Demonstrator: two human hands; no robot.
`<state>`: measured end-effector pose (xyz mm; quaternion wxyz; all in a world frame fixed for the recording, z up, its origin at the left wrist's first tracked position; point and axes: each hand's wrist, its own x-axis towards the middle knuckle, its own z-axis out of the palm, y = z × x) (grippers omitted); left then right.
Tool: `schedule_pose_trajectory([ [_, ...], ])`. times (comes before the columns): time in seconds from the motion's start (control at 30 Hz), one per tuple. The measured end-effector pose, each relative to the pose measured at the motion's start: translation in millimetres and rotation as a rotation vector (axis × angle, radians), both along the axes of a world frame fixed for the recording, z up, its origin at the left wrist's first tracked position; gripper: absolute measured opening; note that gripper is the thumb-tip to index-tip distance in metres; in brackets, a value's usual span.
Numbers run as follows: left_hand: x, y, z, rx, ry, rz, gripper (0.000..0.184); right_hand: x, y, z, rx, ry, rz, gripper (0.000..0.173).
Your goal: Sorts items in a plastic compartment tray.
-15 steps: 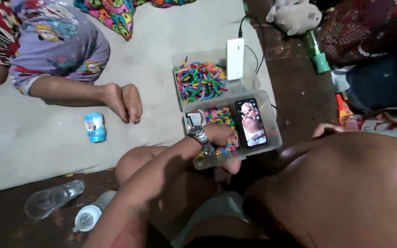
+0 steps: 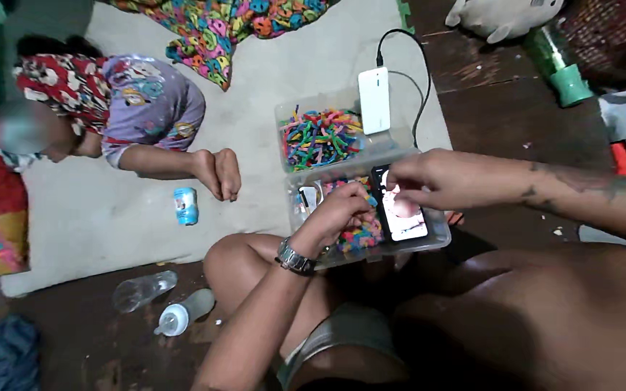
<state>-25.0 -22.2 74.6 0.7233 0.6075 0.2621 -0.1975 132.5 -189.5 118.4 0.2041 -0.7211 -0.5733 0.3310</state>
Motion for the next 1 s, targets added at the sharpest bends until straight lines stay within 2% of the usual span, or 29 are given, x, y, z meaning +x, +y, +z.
schedule_pose_trajectory([
  [0.07, -8, -6, 9, -0.005, -0.055, 0.055, 0.012, -8, 19, 1, -0.083, 0.030, 0.087, 0.027],
  [0.13, -15, -11, 13, 0.005, -0.112, 0.118, 0.013, -14, 36, 5, -0.142, 0.054, 0.141, 0.032],
  [0.27, -33, -14, 20, -0.037, -0.165, 0.243, 0.012, -32, 35, 6, 0.033, 0.034, 0.121, 0.020],
  [0.37, -44, -18, 18, -0.054, -0.251, 0.241, 0.011, -44, 25, -1, 0.092, 0.140, 0.031, 0.021],
  [0.47, -47, -21, 19, 0.043, -0.273, 0.210, 0.009, -47, 24, -10, 0.128, 0.220, -0.066, 0.020],
  [0.53, -47, -20, 21, 0.119, -0.264, 0.183, 0.008, -48, 25, -11, 0.199, 0.189, -0.073, 0.010],
  [0.67, -47, -17, 26, 0.130, -0.235, 0.170, 0.016, -40, 25, -7, 0.434, -0.051, 0.114, 0.019],
  [0.73, -46, -15, 27, 0.097, -0.234, 0.177, 0.020, -39, 26, -9, 0.505, -0.099, 0.154, 0.013],
  [1.0, -44, -10, 20, 0.141, -0.232, 0.062, 0.019, -40, 28, -11, 0.427, -0.107, 0.172, 0.009],
])
